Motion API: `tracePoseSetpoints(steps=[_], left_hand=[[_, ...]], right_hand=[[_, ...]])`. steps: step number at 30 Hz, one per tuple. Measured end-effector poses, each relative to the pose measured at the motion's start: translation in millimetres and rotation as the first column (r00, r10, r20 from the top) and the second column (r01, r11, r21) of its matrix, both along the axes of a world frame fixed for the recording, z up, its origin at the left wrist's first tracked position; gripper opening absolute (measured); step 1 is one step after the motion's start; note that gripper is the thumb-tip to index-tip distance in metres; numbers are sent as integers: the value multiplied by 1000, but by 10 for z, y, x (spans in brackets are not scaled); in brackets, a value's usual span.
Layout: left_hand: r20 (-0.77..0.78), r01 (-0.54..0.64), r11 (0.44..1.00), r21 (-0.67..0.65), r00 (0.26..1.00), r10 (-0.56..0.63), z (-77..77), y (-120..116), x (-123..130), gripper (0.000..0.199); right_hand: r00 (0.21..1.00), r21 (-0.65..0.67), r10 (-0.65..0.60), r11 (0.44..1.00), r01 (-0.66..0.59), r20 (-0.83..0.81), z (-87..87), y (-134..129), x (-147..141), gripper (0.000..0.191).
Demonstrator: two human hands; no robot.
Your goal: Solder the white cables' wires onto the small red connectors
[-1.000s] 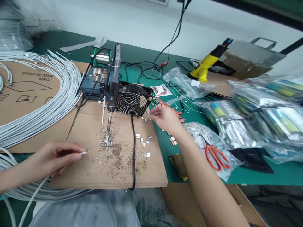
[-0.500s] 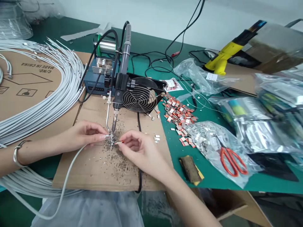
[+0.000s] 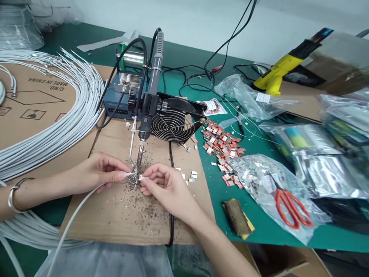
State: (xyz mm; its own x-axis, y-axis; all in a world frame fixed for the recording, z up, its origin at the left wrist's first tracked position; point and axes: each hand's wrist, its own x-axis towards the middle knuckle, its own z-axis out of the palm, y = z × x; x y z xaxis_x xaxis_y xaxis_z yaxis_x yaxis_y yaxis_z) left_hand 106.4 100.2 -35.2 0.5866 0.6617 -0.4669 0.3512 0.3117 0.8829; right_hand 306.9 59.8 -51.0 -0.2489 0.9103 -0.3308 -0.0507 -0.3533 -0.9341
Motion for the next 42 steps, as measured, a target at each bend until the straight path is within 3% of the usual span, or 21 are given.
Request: tracePoseSetpoints(steps=[9,31,42], left_hand=[[5,16,999,52,1000,-17,-48,-5,27,33],[-12,-13,1000,-3,1000,13,90,-7,64,30],[24,-23,998,-53,999,25,78,12,73,28]], right_hand=[[983,-40,-44,999,38,-181,-60,20,-59,23],[987,6,-68,998,70,-148,-64,24,-51,18],[988,38,-72,996,77,-138,-29,7,-32,17]])
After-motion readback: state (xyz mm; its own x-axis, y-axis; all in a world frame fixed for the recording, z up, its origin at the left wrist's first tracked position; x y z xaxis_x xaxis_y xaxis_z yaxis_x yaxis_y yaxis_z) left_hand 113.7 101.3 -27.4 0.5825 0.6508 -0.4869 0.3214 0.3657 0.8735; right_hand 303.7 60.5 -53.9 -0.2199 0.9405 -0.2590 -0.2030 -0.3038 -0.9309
